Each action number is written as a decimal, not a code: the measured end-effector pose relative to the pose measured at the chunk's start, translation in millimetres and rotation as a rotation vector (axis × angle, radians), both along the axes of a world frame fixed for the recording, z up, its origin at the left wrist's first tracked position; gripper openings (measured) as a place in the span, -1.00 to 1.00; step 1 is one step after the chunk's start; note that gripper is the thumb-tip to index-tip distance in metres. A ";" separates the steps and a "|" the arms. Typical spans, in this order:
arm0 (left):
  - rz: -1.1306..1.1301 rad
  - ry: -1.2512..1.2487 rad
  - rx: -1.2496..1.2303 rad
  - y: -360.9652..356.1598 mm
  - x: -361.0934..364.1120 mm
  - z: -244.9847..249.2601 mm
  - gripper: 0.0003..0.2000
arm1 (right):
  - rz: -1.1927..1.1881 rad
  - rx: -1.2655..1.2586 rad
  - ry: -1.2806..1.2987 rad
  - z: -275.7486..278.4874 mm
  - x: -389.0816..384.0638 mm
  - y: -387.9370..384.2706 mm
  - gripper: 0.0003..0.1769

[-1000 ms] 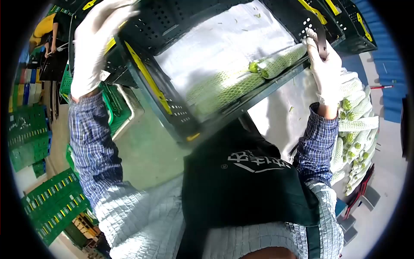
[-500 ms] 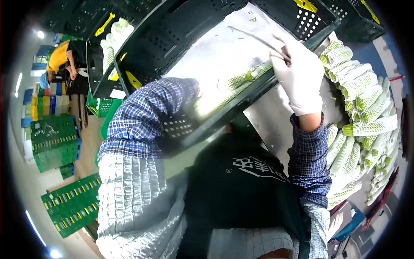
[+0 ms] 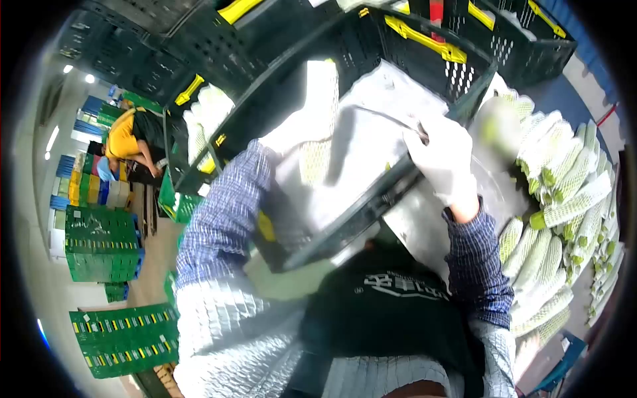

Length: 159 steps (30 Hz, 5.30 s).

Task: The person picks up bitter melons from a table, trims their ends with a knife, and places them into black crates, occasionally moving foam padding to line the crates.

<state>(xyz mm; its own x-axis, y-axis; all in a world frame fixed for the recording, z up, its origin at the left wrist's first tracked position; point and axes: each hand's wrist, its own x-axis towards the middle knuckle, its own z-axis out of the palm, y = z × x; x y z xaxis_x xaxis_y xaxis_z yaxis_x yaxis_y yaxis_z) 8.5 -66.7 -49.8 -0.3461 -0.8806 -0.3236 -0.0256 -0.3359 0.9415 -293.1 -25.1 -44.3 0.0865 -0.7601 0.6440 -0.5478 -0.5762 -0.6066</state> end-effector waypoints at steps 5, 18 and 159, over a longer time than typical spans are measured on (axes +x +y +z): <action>0.144 -0.171 -0.500 28.6 -16.5 66.9 -0.27 | 0.165 0.023 -0.177 26.3 6.1 -3.0 -0.47; -0.011 0.200 -0.667 71.6 -43.9 84.9 -0.34 | 0.213 -0.712 0.202 110.2 61.7 24.6 -0.64; -0.290 -0.812 -0.216 -70.7 -82.5 -150.2 -0.60 | -1.131 0.780 0.330 -57.6 -613.5 292.9 -0.48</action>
<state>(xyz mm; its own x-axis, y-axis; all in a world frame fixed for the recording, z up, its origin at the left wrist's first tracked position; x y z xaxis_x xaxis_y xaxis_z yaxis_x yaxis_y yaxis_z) -74.0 -137.4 -200.1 -0.3011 -0.8642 -0.4032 -0.7693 -0.0298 0.6382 -906.6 267.8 -101.9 -0.7390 -0.6658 0.1025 -0.6589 0.6828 -0.3157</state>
